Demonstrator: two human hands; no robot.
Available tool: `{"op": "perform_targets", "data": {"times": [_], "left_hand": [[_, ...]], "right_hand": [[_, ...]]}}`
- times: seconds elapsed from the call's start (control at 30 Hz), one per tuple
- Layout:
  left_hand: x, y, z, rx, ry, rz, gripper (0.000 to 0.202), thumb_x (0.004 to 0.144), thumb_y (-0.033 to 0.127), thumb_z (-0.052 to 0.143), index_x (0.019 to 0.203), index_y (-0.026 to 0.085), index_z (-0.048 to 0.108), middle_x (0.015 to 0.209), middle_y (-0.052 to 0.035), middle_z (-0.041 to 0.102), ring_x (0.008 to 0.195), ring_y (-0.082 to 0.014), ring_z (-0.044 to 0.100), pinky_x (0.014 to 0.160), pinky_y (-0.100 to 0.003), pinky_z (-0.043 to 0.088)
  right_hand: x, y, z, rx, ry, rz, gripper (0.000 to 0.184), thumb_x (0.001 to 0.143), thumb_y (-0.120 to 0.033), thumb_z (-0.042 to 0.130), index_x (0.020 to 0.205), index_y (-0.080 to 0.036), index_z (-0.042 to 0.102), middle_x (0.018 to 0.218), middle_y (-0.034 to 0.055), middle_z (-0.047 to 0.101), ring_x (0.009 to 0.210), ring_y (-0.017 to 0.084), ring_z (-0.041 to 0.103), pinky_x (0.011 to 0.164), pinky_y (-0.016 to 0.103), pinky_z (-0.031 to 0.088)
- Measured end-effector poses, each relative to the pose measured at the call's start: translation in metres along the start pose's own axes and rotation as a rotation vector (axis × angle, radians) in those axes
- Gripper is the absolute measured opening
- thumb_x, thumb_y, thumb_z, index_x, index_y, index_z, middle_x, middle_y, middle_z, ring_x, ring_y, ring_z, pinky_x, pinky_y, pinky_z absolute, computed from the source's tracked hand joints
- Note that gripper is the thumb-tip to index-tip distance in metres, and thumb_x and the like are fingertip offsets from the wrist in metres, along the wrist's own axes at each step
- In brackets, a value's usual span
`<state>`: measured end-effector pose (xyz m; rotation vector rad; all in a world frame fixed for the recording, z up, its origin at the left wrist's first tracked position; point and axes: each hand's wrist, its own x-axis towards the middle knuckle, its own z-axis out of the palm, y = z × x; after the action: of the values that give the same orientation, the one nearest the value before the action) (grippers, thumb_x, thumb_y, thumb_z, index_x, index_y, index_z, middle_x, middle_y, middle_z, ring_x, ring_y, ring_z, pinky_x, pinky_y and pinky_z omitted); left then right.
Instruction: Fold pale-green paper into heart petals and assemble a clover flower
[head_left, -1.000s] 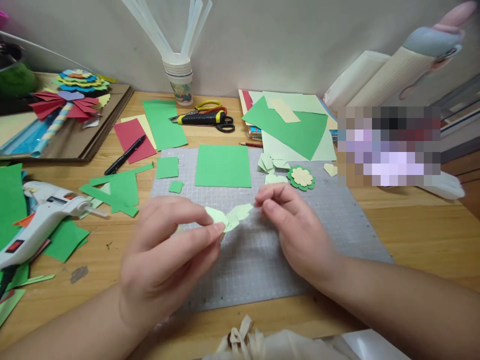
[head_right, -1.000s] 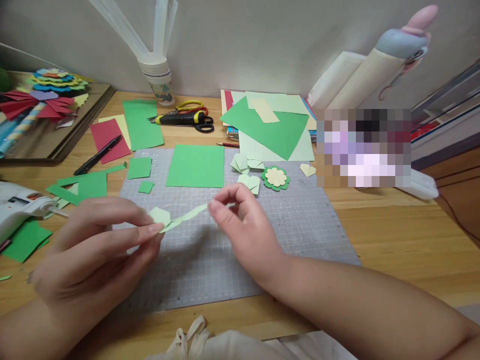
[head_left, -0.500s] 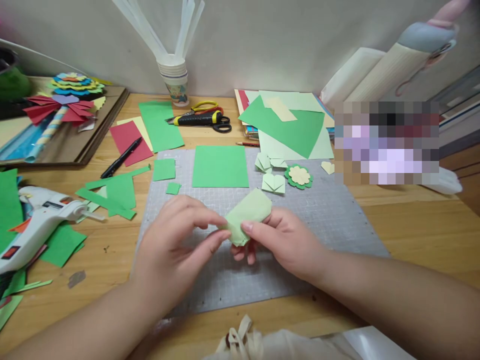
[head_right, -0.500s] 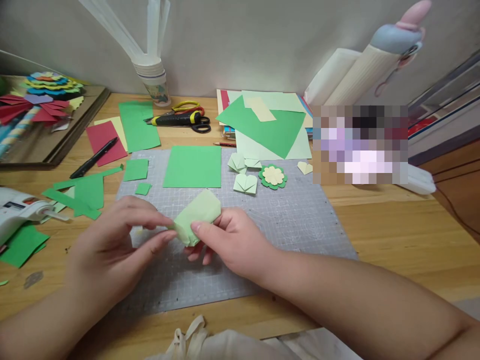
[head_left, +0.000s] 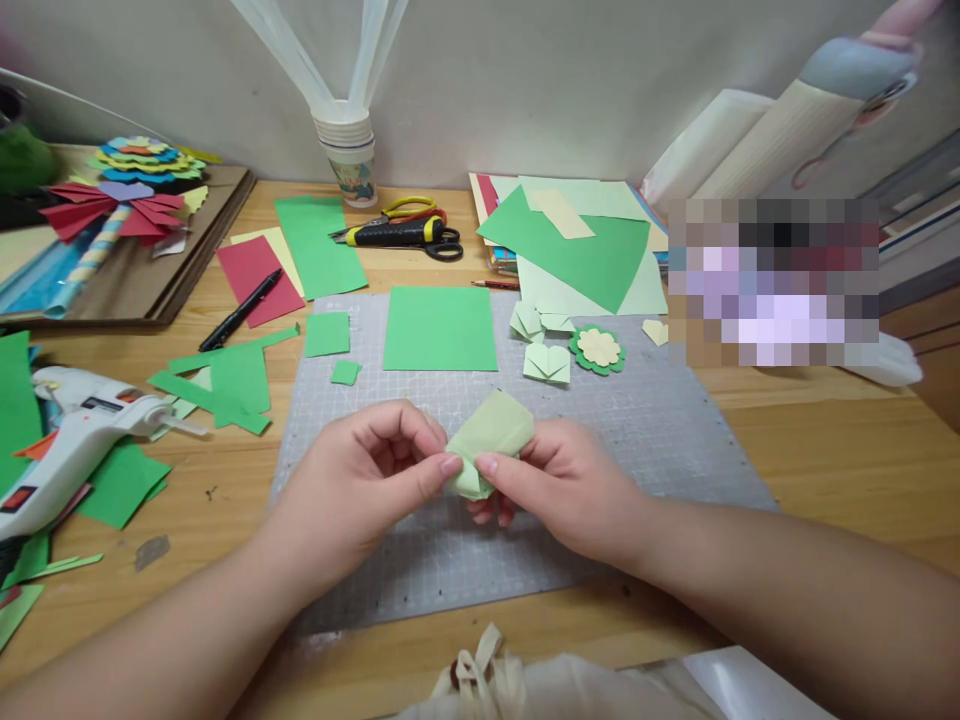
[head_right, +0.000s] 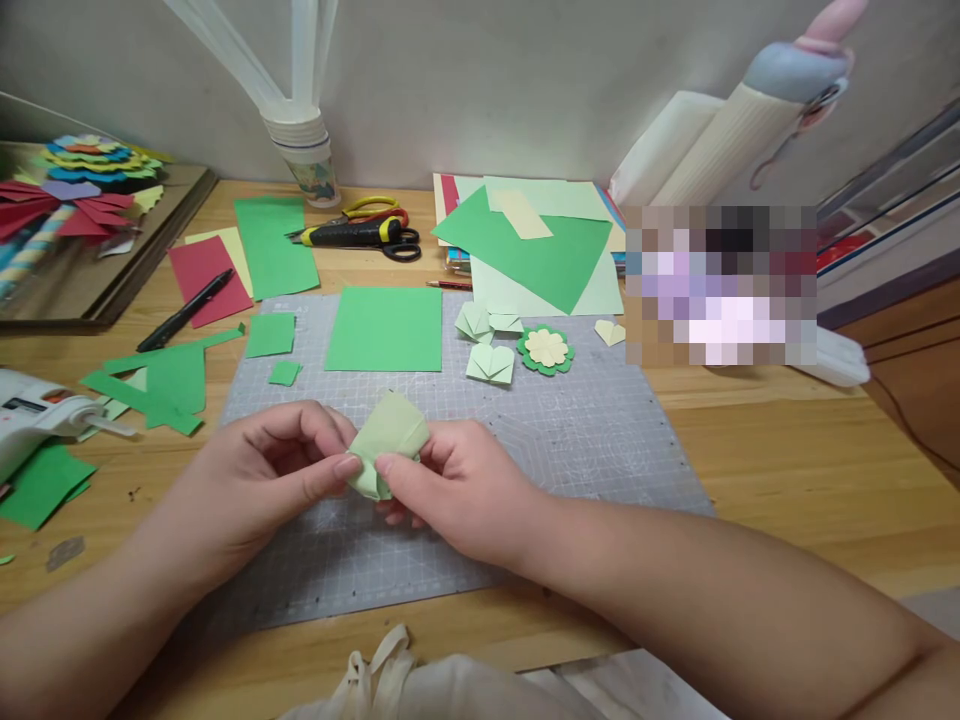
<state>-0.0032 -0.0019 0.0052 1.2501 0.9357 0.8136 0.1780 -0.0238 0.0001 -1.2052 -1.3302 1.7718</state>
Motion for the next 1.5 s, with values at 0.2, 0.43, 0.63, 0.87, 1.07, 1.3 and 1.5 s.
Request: {"op": "perform_targets", "data": {"times": [0.2, 0.43, 0.63, 0.87, 1.07, 1.3, 1.5], "left_hand": [[-0.0012, -0.0017, 0.002, 0.032, 0.064, 0.09, 0.016, 0.073, 0.014, 0.071, 0.062, 0.018, 0.059, 0.064, 0.0028, 0.061, 0.058, -0.0105, 0.062, 0.053, -0.021, 0.054], [-0.0024, 0.0021, 0.0037, 0.076, 0.078, 0.058, 0.017, 0.071, 0.016, 0.073, 0.062, 0.019, 0.059, 0.061, 0.0018, 0.064, 0.054, -0.0117, 0.062, 0.049, -0.021, 0.054], [-0.0015, 0.0034, 0.0037, 0.062, 0.101, 0.03, 0.016, 0.067, 0.016, 0.076, 0.079, 0.02, 0.067, 0.062, 0.0022, 0.064, 0.054, -0.0112, 0.06, 0.048, -0.02, 0.052], [-0.0013, 0.0041, 0.0012, 0.071, 0.029, -0.087, 0.01, 0.073, 0.023, 0.07, 0.063, 0.02, 0.07, 0.048, 0.002, 0.063, 0.042, -0.0101, 0.053, 0.04, -0.019, 0.044], [-0.0011, 0.0028, -0.0002, 0.058, 0.041, -0.144, 0.01, 0.07, 0.025, 0.072, 0.062, 0.021, 0.07, 0.048, 0.0029, 0.061, 0.042, -0.0093, 0.052, 0.041, -0.018, 0.043], [-0.0025, 0.0039, -0.0013, 0.025, 0.029, -0.255, 0.014, 0.072, 0.029, 0.073, 0.063, 0.019, 0.07, 0.05, 0.0044, 0.06, 0.048, -0.0073, 0.051, 0.047, -0.016, 0.043], [-0.0023, 0.0031, -0.0015, 0.012, 0.005, -0.262, 0.015, 0.073, 0.03, 0.073, 0.064, 0.019, 0.069, 0.053, 0.0044, 0.062, 0.05, -0.0068, 0.051, 0.049, -0.015, 0.042]], "right_hand": [[-0.0002, 0.0036, -0.0001, 0.037, -0.026, -0.008, 0.031, 0.084, -0.043, 0.058, 0.071, -0.015, 0.062, 0.064, 0.0022, 0.062, 0.059, 0.011, 0.058, 0.054, 0.023, 0.048], [0.0003, 0.001, -0.0002, -0.033, -0.039, -0.063, 0.027, 0.084, -0.039, 0.059, 0.07, -0.017, 0.06, 0.062, 0.0006, 0.061, 0.056, 0.01, 0.055, 0.052, 0.022, 0.046], [0.0002, 0.003, 0.0008, -0.021, 0.01, -0.116, 0.021, 0.085, -0.034, 0.057, 0.072, -0.018, 0.062, 0.062, -0.0001, 0.06, 0.057, 0.011, 0.054, 0.051, 0.021, 0.044], [-0.0003, 0.0042, -0.0008, -0.012, 0.005, -0.103, 0.021, 0.086, -0.031, 0.055, 0.07, -0.018, 0.06, 0.063, -0.0001, 0.061, 0.058, 0.011, 0.056, 0.053, 0.022, 0.045], [0.0007, 0.0048, -0.0014, -0.029, -0.001, -0.095, 0.022, 0.087, -0.03, 0.054, 0.07, -0.017, 0.061, 0.063, 0.0001, 0.061, 0.059, 0.011, 0.057, 0.054, 0.022, 0.045], [-0.0001, 0.0055, -0.0012, -0.024, 0.001, -0.078, 0.021, 0.087, -0.03, 0.055, 0.072, -0.016, 0.061, 0.064, 0.0005, 0.061, 0.058, 0.01, 0.056, 0.053, 0.021, 0.045], [-0.0005, 0.005, -0.001, -0.015, -0.011, -0.073, 0.02, 0.087, -0.028, 0.053, 0.073, -0.016, 0.061, 0.065, 0.0007, 0.061, 0.059, 0.01, 0.055, 0.054, 0.021, 0.044]]}}
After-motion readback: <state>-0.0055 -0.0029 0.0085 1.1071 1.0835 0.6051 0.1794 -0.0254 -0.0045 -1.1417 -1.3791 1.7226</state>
